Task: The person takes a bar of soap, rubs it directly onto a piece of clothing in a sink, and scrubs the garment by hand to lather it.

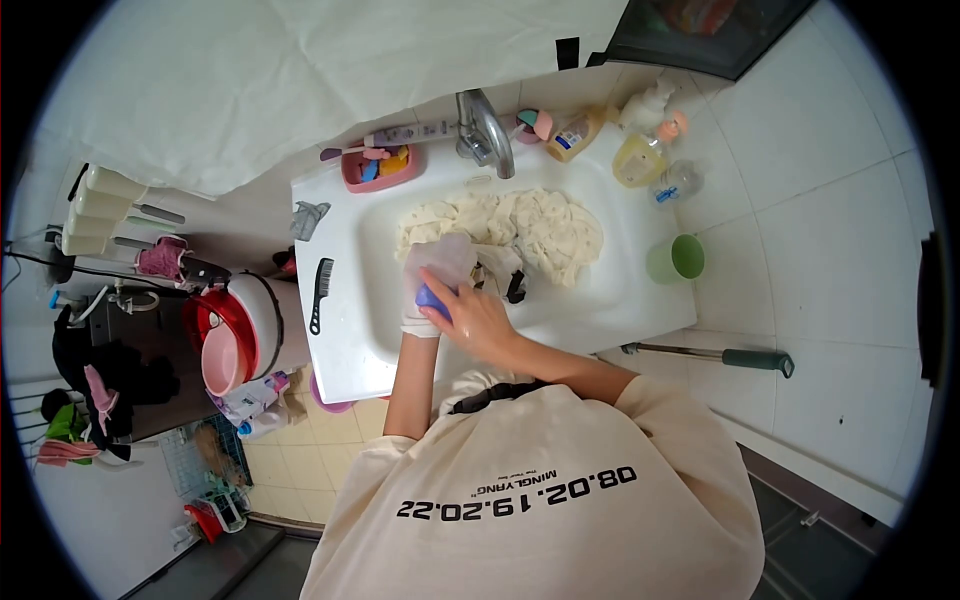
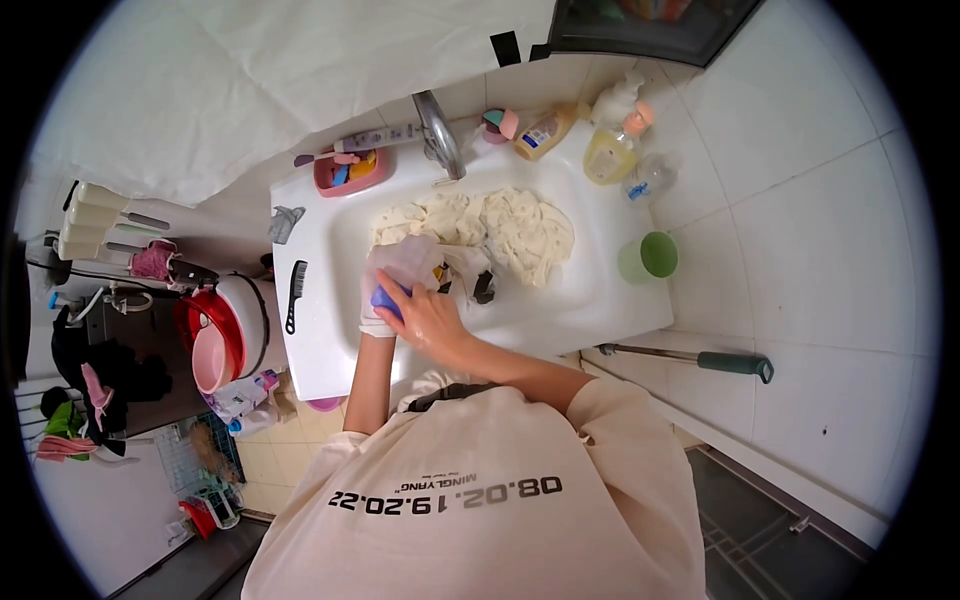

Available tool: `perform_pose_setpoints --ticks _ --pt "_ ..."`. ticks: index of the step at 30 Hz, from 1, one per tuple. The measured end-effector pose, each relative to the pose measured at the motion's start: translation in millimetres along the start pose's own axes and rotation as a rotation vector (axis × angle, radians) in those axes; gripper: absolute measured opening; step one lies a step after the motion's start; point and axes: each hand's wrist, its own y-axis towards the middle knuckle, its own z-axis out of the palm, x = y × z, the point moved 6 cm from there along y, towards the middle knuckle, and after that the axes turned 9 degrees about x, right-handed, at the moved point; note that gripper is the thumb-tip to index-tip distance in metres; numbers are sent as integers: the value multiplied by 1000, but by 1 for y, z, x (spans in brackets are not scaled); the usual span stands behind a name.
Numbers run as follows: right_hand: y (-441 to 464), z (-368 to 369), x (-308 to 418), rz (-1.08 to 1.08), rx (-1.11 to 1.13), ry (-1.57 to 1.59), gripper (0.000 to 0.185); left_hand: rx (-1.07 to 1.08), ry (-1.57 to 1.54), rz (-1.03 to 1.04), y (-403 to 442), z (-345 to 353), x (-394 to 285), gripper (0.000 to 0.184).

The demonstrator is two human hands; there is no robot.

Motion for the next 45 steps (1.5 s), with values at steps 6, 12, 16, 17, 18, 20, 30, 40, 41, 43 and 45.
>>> perform_pose_setpoints --ticks 6,12,16,17,18,20,30,40,41,43,45 --pt "39 16 -64 360 -1 206 50 281 -277 -19 7 25 1 49" --pt "9 -1 1 106 9 -54 51 159 36 -3 -9 -1 -5 44" --pt "8 -6 11 -63 -49 -68 51 -194 262 139 -15 -21 -7 43" --pt "11 -8 10 -63 -50 -69 51 -192 262 139 -15 -14 -6 43" --pt "17 -8 3 24 -4 -86 51 -111 158 79 -11 -4 -1 43" --pt "30 -7 -12 108 42 -104 51 51 -50 -38 -6 40 3 43" --pt "30 -3 -37 270 -55 -67 52 172 -253 -221 -3 16 5 41" --pt "42 7 -59 238 -160 25 54 78 -256 -139 -6 62 13 40" --pt "44 10 -69 295 -148 26 53 2 -234 -136 -7 63 15 40" --pt "41 10 -68 352 -139 27 52 -71 -211 -133 -5 38 11 41" --pt "24 4 -29 262 44 45 49 505 -235 -202 0 8 7 41"
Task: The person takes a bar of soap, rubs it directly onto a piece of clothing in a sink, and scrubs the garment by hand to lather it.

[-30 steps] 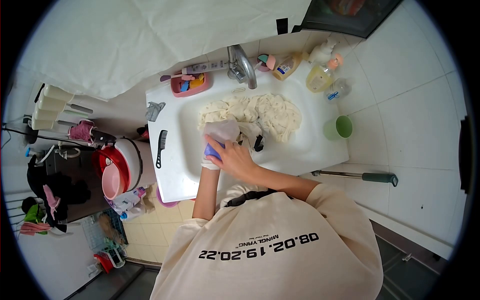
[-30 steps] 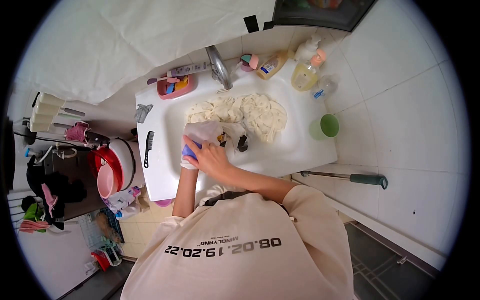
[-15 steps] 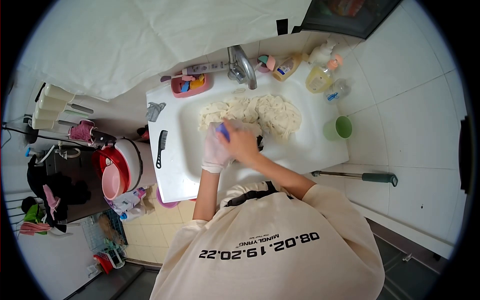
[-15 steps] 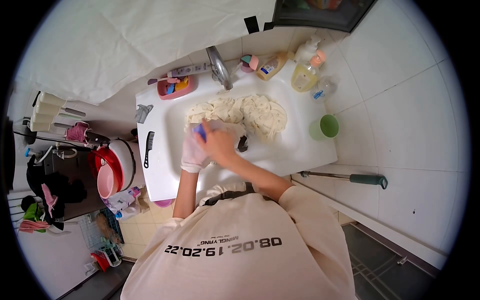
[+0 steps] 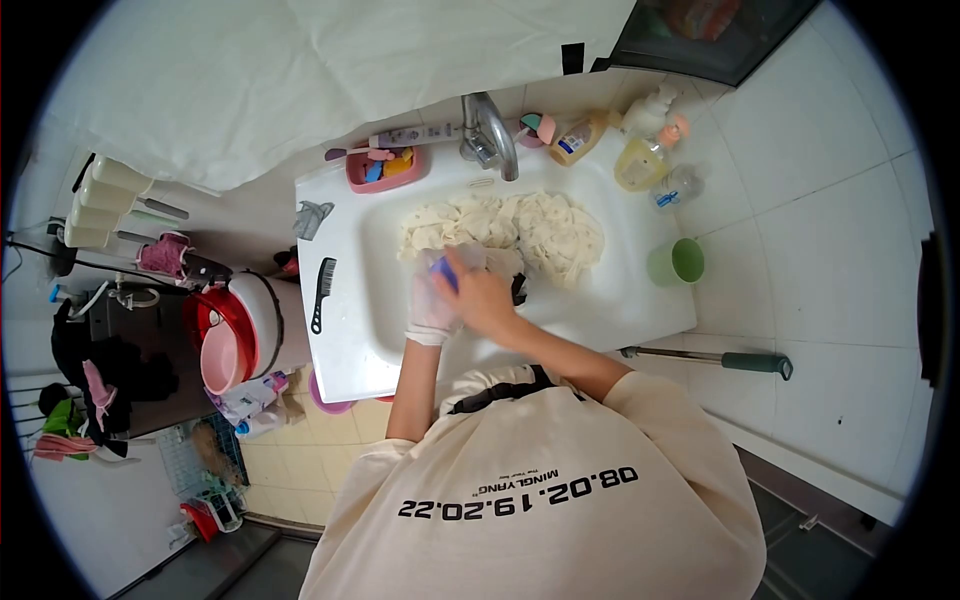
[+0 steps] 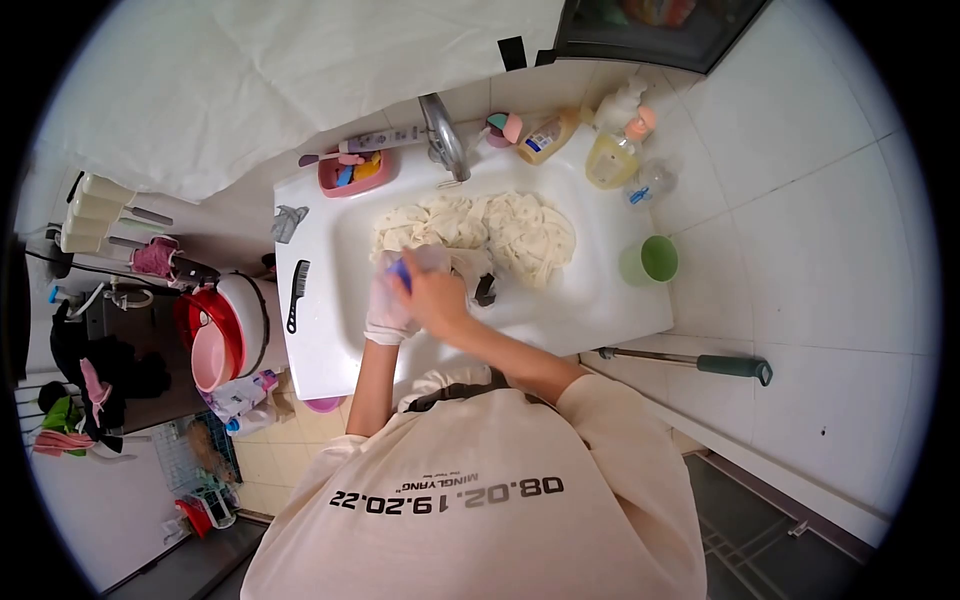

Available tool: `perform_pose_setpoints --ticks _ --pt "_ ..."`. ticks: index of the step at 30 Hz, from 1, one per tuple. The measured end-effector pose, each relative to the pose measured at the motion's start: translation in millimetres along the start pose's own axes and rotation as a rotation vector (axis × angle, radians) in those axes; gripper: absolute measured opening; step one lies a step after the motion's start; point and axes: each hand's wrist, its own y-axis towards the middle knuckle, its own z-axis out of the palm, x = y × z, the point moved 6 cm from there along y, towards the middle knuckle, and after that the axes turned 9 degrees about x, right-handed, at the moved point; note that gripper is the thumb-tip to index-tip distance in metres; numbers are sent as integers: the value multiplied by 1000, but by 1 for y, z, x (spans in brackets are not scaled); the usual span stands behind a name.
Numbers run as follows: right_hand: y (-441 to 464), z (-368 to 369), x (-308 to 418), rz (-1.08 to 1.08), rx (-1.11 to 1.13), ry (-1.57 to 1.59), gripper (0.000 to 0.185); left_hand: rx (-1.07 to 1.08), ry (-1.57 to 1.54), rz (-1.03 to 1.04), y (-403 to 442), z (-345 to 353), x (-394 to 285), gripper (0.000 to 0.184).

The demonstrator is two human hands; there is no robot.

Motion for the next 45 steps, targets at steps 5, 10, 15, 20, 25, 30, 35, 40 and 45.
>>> perform_pose_setpoints --ticks 5,10,15,20,25,30,35,40,45 --pt "-29 1 30 -297 -61 -170 50 -658 624 259 -28 -15 -4 48" --pt "17 0 -24 5 -69 -16 50 -340 -149 130 14 41 17 50" --pt "8 3 -18 85 18 -10 51 -362 -58 55 3 14 9 49" --pt "-19 9 17 -209 51 -49 52 -621 361 250 -24 -8 -5 41" --pt "21 3 -24 -43 -150 -7 54 -401 -40 148 15 42 18 37" --pt "6 6 -8 43 42 -1 52 -358 -50 87 -3 15 6 36" --pt "-4 12 8 -158 12 -55 50 -523 562 198 -19 4 -3 34" --pt "37 24 -44 102 54 -42 48 -508 195 129 7 30 14 35" --pt "48 49 -61 176 358 -264 46 -313 929 110 -3 -11 7 25"
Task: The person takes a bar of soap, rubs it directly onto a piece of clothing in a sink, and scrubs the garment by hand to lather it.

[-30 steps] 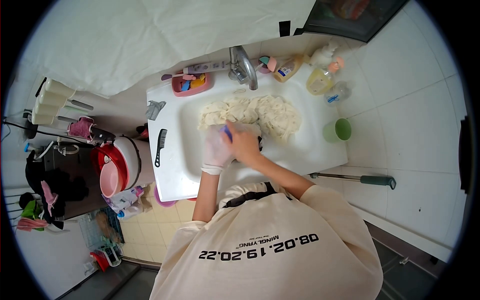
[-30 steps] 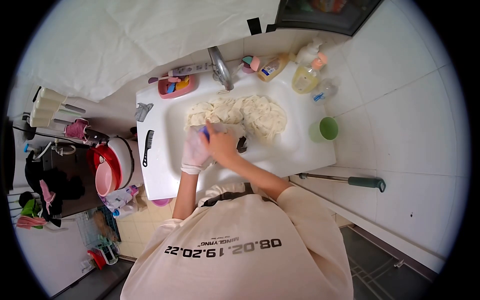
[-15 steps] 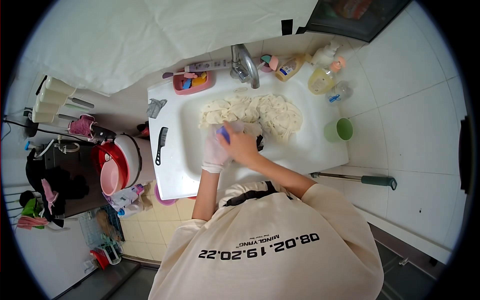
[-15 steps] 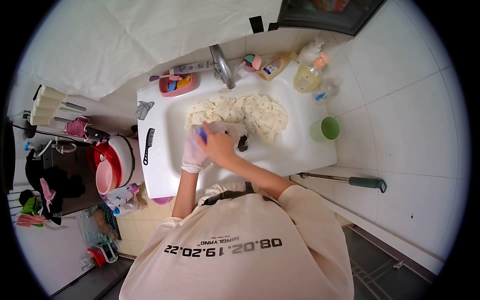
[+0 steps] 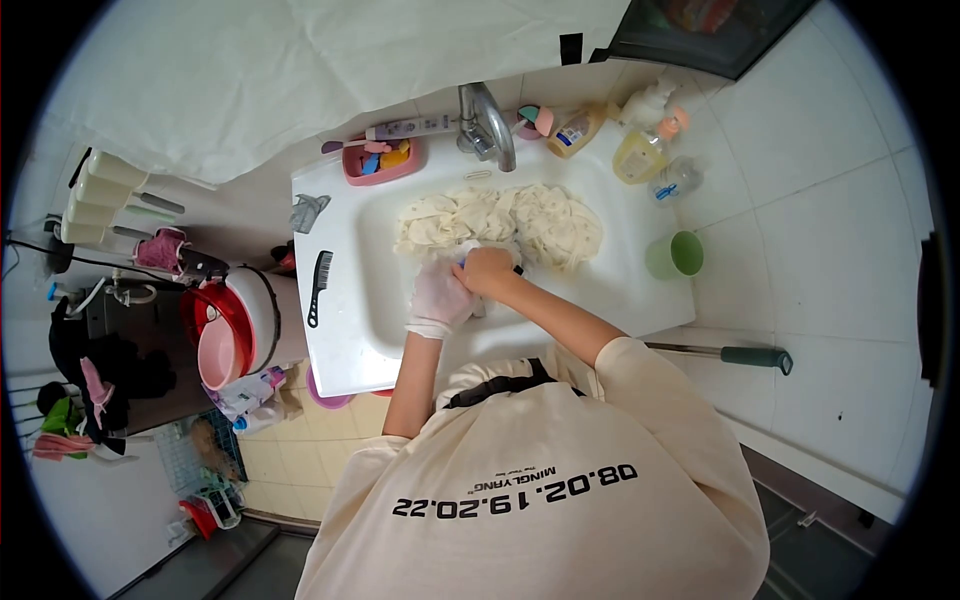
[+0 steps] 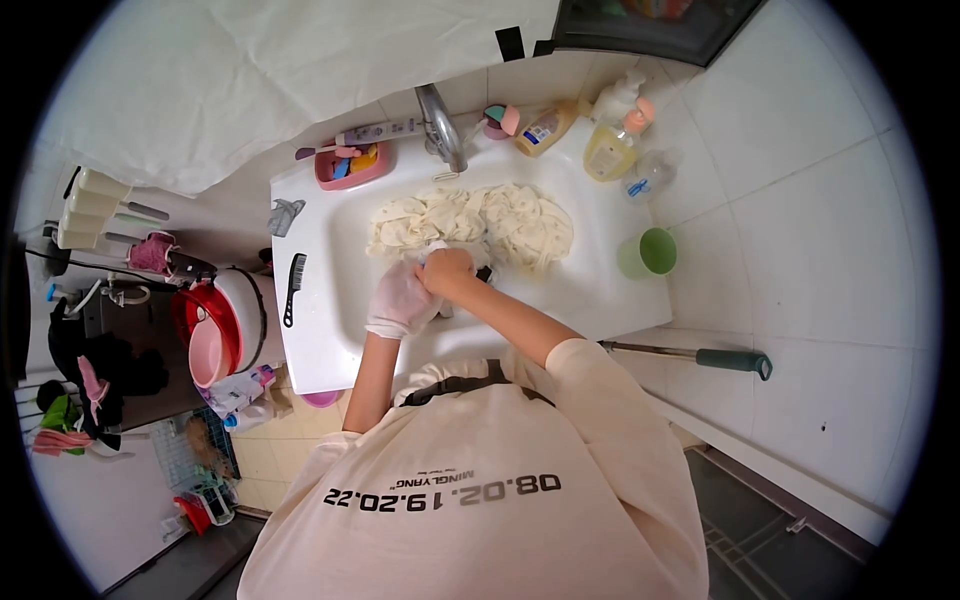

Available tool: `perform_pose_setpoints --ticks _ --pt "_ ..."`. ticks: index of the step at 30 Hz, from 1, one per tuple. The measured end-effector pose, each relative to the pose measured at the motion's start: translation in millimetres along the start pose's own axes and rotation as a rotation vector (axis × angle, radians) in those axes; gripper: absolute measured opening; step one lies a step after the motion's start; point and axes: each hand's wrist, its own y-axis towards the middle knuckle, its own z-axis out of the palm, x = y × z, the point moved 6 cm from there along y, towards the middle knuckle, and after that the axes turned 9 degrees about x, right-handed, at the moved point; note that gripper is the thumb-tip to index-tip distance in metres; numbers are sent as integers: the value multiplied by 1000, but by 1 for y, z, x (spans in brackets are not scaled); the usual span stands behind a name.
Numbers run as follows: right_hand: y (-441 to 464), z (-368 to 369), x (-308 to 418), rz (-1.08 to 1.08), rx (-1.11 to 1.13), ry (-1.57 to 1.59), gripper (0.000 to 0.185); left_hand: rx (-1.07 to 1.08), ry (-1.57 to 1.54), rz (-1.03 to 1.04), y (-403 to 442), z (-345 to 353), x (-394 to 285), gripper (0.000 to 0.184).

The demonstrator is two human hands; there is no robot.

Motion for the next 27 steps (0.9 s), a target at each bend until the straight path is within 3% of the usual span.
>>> perform_pose_setpoints --ticks 2,3,5,6,8,9,11,12,14,15,17,21,24,26,27 --pt "-2 0 4 -21 223 -169 44 89 1316 -414 -7 -33 31 27" --pt "-1 -4 4 -27 227 -173 44 80 1315 -417 -8 -32 36 27" --pt "5 -15 3 -104 167 -167 42 -119 393 -144 1 5 5 28" --pt "5 -22 1 -109 171 -171 42 -126 392 -144 1 14 -14 28" --pt "-2 -43 -4 6 275 -259 37 -70 874 -135 1 28 -49 29" --pt "-10 -52 -2 -2 278 -264 37 -81 874 -135 -2 28 -53 29" --pt "-30 -65 -2 80 435 -433 30 84 1860 67 -8 55 -69 23" --pt "-41 -74 7 73 433 -438 30 74 1864 65 -11 59 -78 23" --pt "-66 -98 31 36 308 -565 24 234 1623 -231 -12 83 -102 16" --pt "-75 -109 40 30 313 -568 24 229 1621 -238 -15 93 -111 16" --pt "-87 -128 57 18 286 -634 23 62 1443 13 -20 108 -137 7" --pt "-91 -156 58 -62 87 -635 20 6 1548 57 -27 102 -153 16" --pt "-104 -176 60 -128 36 -509 18 109 1537 4 -6 125 -190 14" --pt "-105 -187 65 -288 -13 -395 24 488 1520 -125 14 138 -188 22" --pt "-93 -185 58 -283 -14 -394 24 477 1488 -43 21 138 -193 21"
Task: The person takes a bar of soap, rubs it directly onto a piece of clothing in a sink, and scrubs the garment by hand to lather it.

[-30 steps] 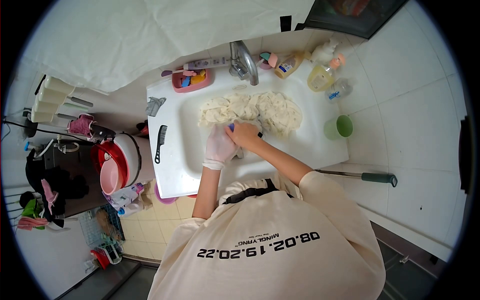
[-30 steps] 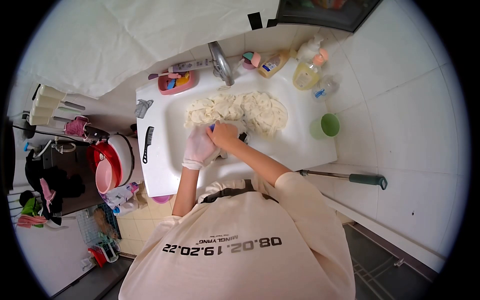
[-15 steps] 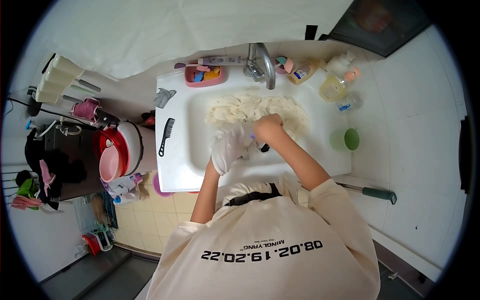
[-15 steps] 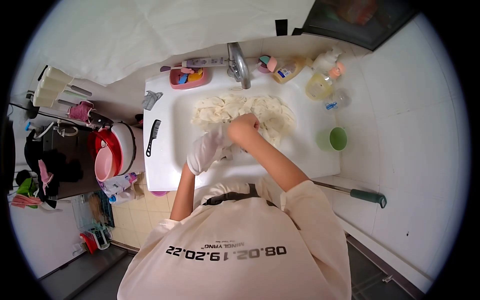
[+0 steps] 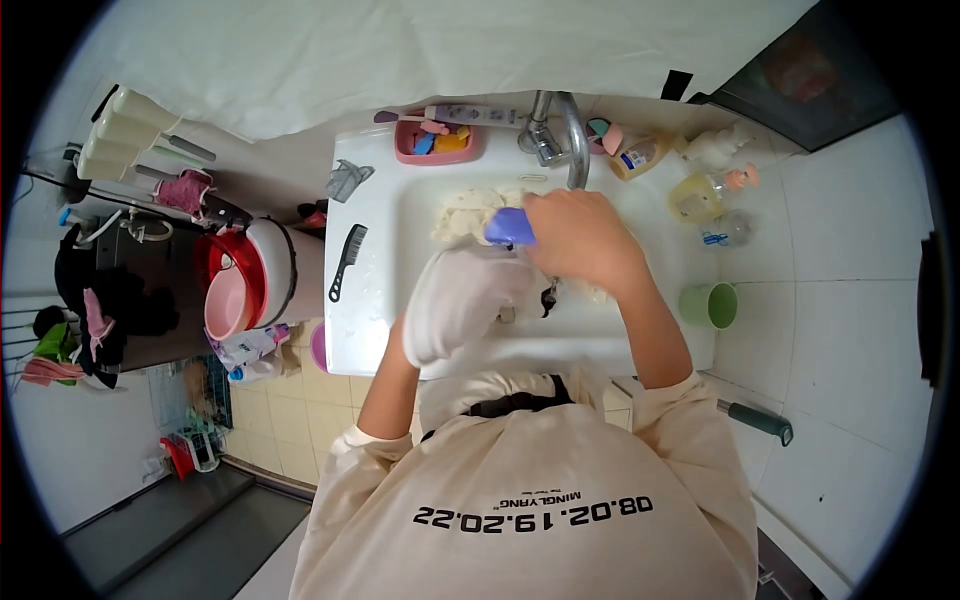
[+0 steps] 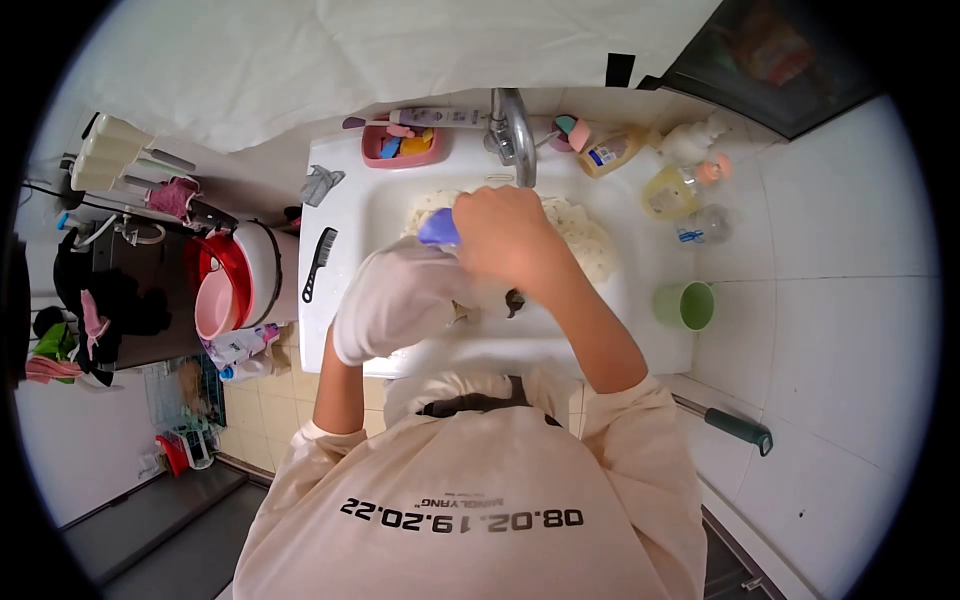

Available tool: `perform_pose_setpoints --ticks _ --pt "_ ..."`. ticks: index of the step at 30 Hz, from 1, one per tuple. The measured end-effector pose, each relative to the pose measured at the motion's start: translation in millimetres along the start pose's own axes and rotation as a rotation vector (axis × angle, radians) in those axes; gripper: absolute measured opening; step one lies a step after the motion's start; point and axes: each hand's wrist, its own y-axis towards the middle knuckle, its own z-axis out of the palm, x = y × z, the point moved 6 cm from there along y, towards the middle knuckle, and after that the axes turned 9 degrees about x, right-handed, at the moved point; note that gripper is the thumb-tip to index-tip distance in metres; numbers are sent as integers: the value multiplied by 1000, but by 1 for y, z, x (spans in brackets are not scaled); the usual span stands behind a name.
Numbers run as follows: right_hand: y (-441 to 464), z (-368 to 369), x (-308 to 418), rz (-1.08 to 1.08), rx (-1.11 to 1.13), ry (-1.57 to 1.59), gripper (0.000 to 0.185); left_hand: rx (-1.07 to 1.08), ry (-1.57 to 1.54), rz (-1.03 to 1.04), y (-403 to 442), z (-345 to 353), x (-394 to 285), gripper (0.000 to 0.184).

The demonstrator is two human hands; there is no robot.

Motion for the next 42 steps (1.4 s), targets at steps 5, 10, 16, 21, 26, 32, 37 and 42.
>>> perform_pose_setpoints --ticks 5,10,16,21,26,32,37,42 --pt "51 68 0 -410 349 1385 33 -21 -384 211 8 8 15 13" --pt "61 109 -1 -347 559 1485 26 342 -985 200 1 48 60 21" --pt "31 87 -19 -512 490 1714 18 143 -1162 -433 -27 95 110 16" --pt "-11 70 -18 -717 384 1916 23 -247 -580 -384 -19 74 114 9" --pt "-71 20 -7 -1238 41 1917 34 -550 118 -28 -7 11 37 15" --pt "-69 23 -20 -1042 -20 1883 26 -744 -142 58 -9 -14 9 17" --pt "-47 59 -29 -868 23 2027 28 -265 -584 805 -16 -50 -105 28" --pt "-36 76 -33 -921 23 2187 24 -550 -628 1126 -25 -64 -157 41"
